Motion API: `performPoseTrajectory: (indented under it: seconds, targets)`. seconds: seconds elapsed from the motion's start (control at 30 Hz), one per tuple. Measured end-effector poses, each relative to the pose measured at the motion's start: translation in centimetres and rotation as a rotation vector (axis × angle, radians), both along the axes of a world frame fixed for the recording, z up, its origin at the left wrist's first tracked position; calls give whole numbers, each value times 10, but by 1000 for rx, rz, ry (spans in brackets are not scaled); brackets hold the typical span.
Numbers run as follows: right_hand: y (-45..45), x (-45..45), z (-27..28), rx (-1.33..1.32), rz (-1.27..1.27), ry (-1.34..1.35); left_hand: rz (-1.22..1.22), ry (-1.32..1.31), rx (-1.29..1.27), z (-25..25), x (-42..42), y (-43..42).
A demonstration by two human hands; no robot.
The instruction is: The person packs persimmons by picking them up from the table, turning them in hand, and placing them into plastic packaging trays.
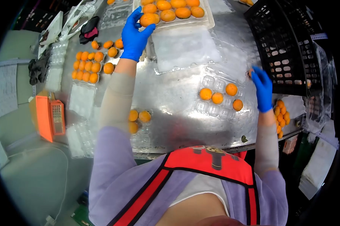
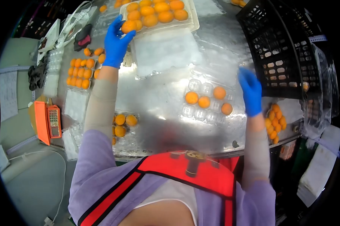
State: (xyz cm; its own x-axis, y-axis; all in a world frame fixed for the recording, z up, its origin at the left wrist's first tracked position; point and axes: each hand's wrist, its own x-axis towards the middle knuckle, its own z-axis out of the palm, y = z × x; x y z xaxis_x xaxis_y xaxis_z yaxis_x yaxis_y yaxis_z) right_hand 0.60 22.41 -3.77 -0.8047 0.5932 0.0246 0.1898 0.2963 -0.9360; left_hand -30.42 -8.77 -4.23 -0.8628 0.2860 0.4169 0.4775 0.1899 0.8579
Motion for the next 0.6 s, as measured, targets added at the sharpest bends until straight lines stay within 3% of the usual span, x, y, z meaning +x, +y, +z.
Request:
performPoseTrajectory:
  seconds: [0.07,0.13,0.27,0.4,0.47,0.5,0.6]
  targets:
    - [-8,-67,28,100,162,24,-36,27,-2,4,5,-4]
    - [0,-132,21,123,280,75,-72,52,-9,6,7,-9]
    - [7,-249,8,554,369,38,-127,108,-69,12,8,-22]
    - [-25,-301,26,549,312,-68,-179,129,-21,19,14,-21]
    - [-32,-315,24,304,311,-258,-200,97,-9,7,7,-25]
    - [-35,-322,19,588,300,-192,-225,75,10,4,5,-26]
    - [-30,-330,27,545,358,-318,-219,113,47,5,8,-20]
